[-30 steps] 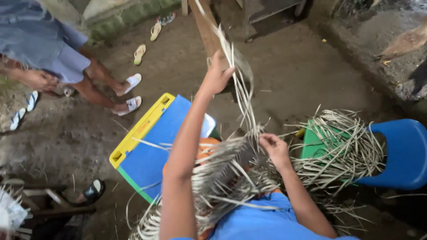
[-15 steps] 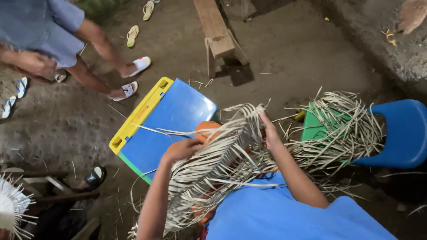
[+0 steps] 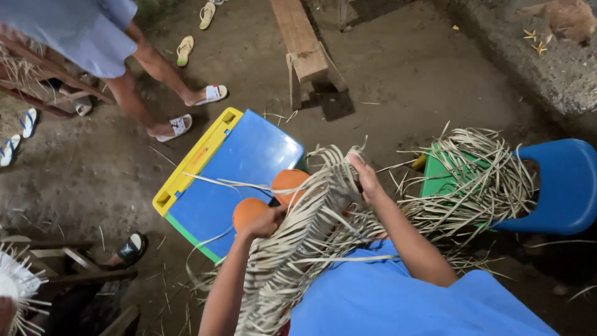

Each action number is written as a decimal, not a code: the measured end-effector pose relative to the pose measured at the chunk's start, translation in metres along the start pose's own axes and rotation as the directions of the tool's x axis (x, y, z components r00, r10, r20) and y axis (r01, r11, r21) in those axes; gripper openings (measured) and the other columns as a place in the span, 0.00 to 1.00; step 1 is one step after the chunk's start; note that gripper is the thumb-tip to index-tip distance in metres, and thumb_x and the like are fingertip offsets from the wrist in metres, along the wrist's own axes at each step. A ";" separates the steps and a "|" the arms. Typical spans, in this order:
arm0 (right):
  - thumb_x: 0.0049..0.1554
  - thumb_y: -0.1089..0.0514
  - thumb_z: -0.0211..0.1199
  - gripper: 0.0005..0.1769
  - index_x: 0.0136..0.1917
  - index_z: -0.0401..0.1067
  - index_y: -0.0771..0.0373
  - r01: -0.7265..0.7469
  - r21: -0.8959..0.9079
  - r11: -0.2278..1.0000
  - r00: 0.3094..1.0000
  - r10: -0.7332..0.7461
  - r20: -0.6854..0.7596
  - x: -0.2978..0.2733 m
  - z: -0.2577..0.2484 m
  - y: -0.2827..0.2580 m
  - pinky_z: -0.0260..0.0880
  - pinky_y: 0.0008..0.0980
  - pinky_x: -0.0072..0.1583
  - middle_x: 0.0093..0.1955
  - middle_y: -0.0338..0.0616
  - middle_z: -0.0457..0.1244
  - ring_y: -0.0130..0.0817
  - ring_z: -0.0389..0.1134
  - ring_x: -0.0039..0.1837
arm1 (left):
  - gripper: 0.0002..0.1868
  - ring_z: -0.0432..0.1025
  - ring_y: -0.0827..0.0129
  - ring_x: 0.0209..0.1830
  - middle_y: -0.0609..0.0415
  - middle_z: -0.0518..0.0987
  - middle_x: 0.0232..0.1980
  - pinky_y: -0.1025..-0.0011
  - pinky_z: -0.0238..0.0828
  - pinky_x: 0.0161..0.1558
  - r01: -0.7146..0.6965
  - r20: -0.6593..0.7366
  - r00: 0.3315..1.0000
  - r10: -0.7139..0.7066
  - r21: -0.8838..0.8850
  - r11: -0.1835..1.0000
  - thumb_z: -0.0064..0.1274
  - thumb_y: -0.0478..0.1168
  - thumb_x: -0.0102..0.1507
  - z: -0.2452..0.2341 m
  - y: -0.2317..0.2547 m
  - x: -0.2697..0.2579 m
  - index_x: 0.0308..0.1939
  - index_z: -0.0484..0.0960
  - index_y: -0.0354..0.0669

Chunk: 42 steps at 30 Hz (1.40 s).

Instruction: Weaving dried palm leaves together to create a mat or similar structure.

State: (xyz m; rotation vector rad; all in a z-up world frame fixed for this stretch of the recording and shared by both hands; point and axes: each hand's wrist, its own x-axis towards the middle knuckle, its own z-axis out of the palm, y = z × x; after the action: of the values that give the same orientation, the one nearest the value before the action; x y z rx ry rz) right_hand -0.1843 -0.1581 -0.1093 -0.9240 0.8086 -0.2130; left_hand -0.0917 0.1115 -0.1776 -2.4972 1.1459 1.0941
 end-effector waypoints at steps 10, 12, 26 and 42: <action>0.49 0.44 0.61 0.33 0.58 0.60 0.71 -0.023 -0.120 0.992 1.000 0.021 -0.019 -0.032 0.017 -0.018 0.60 0.42 0.58 0.56 0.54 0.57 0.38 0.58 0.58 | 0.35 0.68 0.48 0.46 0.45 0.77 0.39 0.58 0.62 0.47 -0.080 -0.025 0.997 0.080 -0.561 0.824 0.42 0.28 0.45 -0.041 0.039 -0.067 0.57 0.63 0.49; 0.49 0.43 0.61 0.36 0.58 0.60 0.72 -0.025 -0.132 0.991 1.000 0.024 -0.008 -0.017 0.011 -0.008 0.59 0.44 0.59 0.57 0.56 0.56 0.40 0.57 0.59 | 0.32 0.68 0.46 0.45 0.42 0.76 0.38 0.58 0.62 0.48 -0.093 -0.039 0.995 0.086 -0.597 0.797 0.43 0.28 0.44 -0.034 0.030 -0.059 0.55 0.66 0.45; 0.49 0.52 0.61 0.06 0.41 0.71 0.53 0.359 -0.703 0.614 0.886 -0.460 0.050 -0.035 -0.035 -0.011 0.67 0.25 0.41 0.34 0.35 0.63 0.28 0.66 0.38 | 0.05 0.64 0.67 0.24 0.61 0.65 0.24 0.71 0.56 0.27 0.202 -0.972 0.217 0.096 0.141 0.969 0.45 0.44 0.57 -0.166 0.099 -0.093 0.27 0.70 0.54; 0.47 0.55 0.60 0.08 0.43 0.72 0.53 0.429 -0.735 0.525 0.886 -0.404 0.228 -0.037 -0.026 -0.020 0.66 0.27 0.43 0.35 0.40 0.66 0.30 0.66 0.39 | 0.07 0.73 0.57 0.30 0.54 0.76 0.26 0.66 0.69 0.35 -0.155 -0.617 0.787 -0.017 -0.225 0.962 0.45 0.42 0.59 -0.164 0.115 -0.061 0.34 0.78 0.48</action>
State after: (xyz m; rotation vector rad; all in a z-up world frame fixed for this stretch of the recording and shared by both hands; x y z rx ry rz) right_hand -0.2250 -0.1682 -0.0827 -1.9638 0.6219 -0.2738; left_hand -0.1099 -0.0039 -0.0041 -3.1835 1.3127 0.4458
